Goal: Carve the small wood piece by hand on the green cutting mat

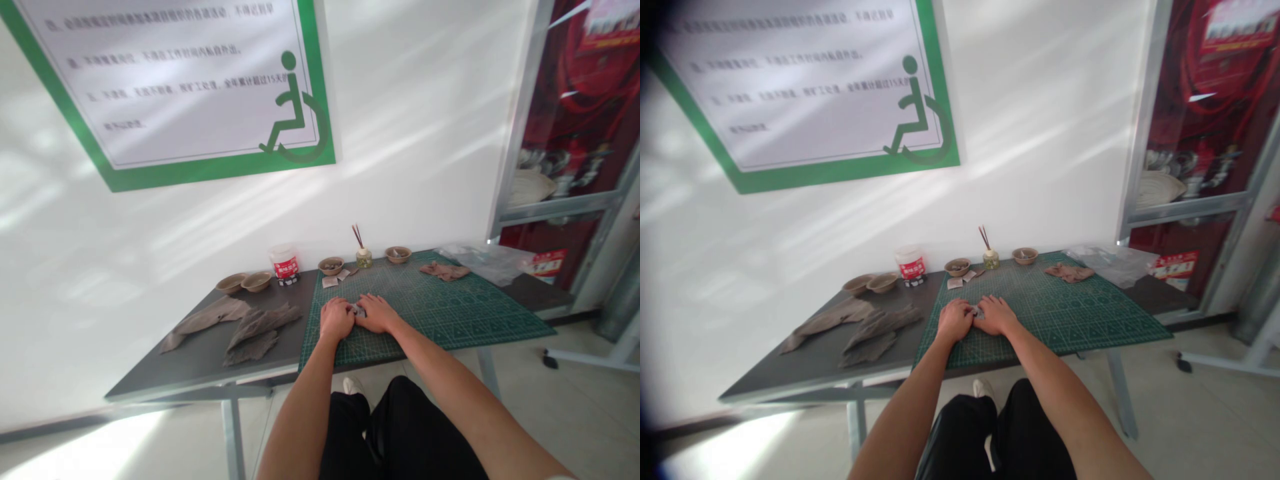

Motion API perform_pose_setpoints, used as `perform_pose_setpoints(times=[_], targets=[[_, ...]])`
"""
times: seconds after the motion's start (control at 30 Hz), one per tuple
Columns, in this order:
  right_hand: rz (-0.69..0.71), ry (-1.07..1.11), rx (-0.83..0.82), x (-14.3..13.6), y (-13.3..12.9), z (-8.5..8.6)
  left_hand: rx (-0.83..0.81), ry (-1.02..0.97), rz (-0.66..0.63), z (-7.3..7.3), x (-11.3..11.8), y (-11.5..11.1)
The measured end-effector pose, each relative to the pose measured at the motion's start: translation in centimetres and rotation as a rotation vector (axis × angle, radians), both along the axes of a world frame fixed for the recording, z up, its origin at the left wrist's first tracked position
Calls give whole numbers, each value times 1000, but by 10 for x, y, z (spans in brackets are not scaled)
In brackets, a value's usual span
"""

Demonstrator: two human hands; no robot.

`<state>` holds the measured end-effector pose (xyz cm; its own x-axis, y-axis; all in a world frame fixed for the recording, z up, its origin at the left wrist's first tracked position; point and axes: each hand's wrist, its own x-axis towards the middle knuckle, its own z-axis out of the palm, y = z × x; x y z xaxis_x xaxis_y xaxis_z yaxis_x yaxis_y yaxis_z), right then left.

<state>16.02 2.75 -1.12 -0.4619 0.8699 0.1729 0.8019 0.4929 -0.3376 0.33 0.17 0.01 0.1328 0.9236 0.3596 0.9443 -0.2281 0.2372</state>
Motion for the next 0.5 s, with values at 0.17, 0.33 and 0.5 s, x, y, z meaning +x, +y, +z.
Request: perform_pose_setpoints(times=[0.17, 0.33, 0.5], targets=[[2, 1, 6, 0, 0, -1, -12, -6, 24, -1, 0, 1], [5, 4, 7, 0, 2, -2, -12, -11, 23, -2, 0, 2], [9, 2, 6, 0, 3, -3, 8, -44, 41, -5, -1, 4]])
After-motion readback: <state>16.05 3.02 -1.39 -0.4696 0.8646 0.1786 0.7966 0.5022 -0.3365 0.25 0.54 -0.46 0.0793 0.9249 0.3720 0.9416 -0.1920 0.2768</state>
